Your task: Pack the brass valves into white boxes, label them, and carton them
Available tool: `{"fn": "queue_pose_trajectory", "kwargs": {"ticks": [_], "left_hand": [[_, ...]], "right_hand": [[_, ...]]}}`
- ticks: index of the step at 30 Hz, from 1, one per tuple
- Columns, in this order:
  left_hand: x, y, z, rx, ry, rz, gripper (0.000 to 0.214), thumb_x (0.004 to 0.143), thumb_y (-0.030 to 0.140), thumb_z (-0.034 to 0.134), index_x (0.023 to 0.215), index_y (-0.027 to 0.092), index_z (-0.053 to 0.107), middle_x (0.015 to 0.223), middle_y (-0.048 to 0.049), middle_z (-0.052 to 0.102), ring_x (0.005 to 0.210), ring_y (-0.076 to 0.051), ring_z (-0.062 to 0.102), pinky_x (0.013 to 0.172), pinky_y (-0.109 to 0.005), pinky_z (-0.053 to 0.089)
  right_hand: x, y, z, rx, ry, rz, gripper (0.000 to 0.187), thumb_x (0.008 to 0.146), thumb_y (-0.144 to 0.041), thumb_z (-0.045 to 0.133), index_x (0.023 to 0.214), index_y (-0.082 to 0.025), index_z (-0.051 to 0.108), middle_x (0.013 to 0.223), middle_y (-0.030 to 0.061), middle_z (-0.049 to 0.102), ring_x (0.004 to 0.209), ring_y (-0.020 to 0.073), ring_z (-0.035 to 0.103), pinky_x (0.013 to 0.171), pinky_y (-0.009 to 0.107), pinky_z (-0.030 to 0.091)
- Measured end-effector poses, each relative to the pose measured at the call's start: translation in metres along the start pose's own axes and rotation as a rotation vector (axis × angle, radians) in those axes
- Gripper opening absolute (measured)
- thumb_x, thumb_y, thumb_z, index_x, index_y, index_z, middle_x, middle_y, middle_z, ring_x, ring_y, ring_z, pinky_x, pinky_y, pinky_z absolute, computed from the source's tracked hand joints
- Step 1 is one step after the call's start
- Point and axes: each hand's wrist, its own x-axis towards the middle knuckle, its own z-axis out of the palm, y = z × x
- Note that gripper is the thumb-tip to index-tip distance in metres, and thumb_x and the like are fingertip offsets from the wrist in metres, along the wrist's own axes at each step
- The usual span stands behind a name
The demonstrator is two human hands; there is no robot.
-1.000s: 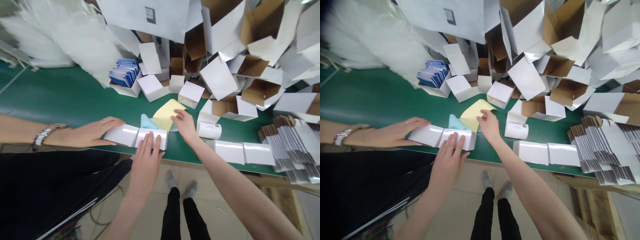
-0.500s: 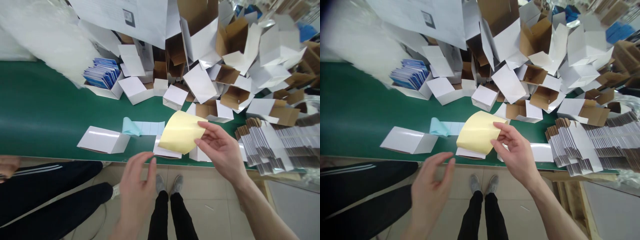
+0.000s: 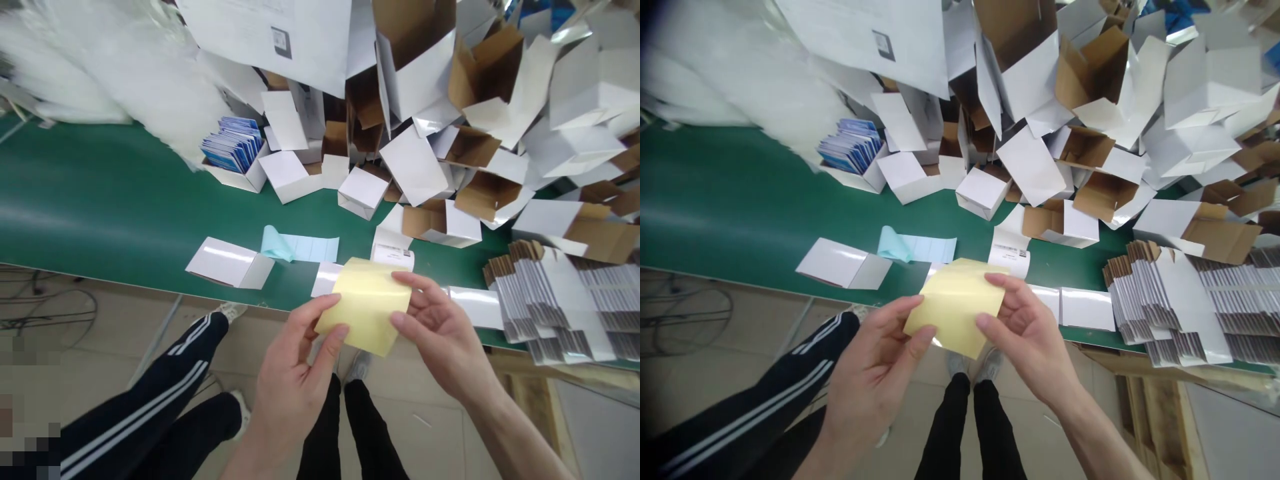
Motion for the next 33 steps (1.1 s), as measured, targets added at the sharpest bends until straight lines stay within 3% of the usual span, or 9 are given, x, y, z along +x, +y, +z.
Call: {"fn": "queue_pose_trajectory", "kwargs": {"ticks": [5, 12, 16, 19, 24, 29, 33], "left_hand": [[0.0, 0.017, 0.004, 0.229, -0.019, 0.129, 0.037, 0.095, 0.025, 0.068, 0.131, 0.035, 0.065, 0.127, -0.0012, 0.064, 0.111, -0.017, 0.067, 0.094, -0.03, 0.06], [0.002, 0.042, -0.002, 0.318, 0.05, 0.197, 0.024, 0.094, 0.02, 0.069, 0.116, 0.032, 0.072, 0.106, -0.0003, 0.062, 0.096, -0.014, 0.065, 0.078, -0.024, 0.056], [0.006, 0.044, -0.018, 0.443, 0.148, 0.304, 0.028, 0.09, 0.015, 0.073, 0.111, 0.032, 0.076, 0.112, -0.0041, 0.054, 0.102, -0.017, 0.061, 0.084, -0.031, 0.056], [0.014, 0.04, -0.041, 0.528, 0.123, 0.392, 0.036, 0.089, 0.009, 0.071, 0.117, 0.031, 0.075, 0.126, -0.0072, 0.057, 0.116, -0.022, 0.061, 0.096, -0.037, 0.056], [0.042, 0.034, -0.101, 0.51, 0.025, 0.583, 0.046, 0.089, -0.003, 0.064, 0.126, 0.023, 0.072, 0.115, -0.0071, 0.069, 0.113, -0.02, 0.065, 0.098, -0.033, 0.057], [0.093, 0.036, -0.166, 0.551, -0.036, 0.661, 0.04, 0.091, 0.001, 0.064, 0.123, 0.023, 0.073, 0.115, -0.0074, 0.072, 0.109, -0.02, 0.07, 0.092, -0.032, 0.06], [0.134, 0.036, -0.204, 0.527, -0.075, 0.704, 0.036, 0.09, 0.003, 0.067, 0.118, 0.024, 0.075, 0.113, -0.005, 0.075, 0.113, -0.022, 0.071, 0.098, -0.037, 0.059]], "right_hand": [[-0.01, -0.011, 0.008, -0.066, -0.079, 0.08, 0.048, 0.086, -0.026, 0.081, 0.128, -0.031, 0.059, 0.116, 0.003, 0.075, 0.1, 0.019, 0.073, 0.082, 0.03, 0.062], [-0.014, -0.021, 0.012, -0.301, -0.09, 0.044, 0.03, 0.094, -0.027, 0.071, 0.123, -0.028, 0.062, 0.113, 0.0031, 0.075, 0.101, 0.02, 0.073, 0.085, 0.03, 0.059], [-0.009, -0.027, 0.026, -0.447, -0.087, 0.048, 0.022, 0.094, -0.031, 0.07, 0.116, -0.029, 0.067, 0.107, 0.0001, 0.076, 0.093, 0.0182, 0.072, 0.08, 0.027, 0.057], [0.001, -0.035, 0.046, -0.5, -0.093, 0.057, 0.02, 0.093, -0.03, 0.07, 0.113, -0.03, 0.07, 0.102, -0.0026, 0.077, 0.088, 0.0159, 0.072, 0.079, 0.024, 0.055], [0.029, -0.05, 0.1, -0.544, -0.071, 0.07, 0.015, 0.091, -0.026, 0.071, 0.105, -0.03, 0.073, 0.094, -0.0053, 0.077, 0.082, 0.0128, 0.07, 0.075, 0.02, 0.052], [0.068, -0.06, 0.16, -0.518, -0.033, 0.143, 0.015, 0.088, -0.024, 0.072, 0.103, -0.028, 0.074, 0.093, -0.0037, 0.078, 0.082, 0.0141, 0.072, 0.077, 0.022, 0.054], [0.096, -0.066, 0.197, -0.393, 0.053, 0.27, 0.016, 0.088, -0.03, 0.075, 0.103, -0.025, 0.074, 0.094, 0.0, 0.08, 0.084, 0.0164, 0.074, 0.077, 0.024, 0.055]]}}
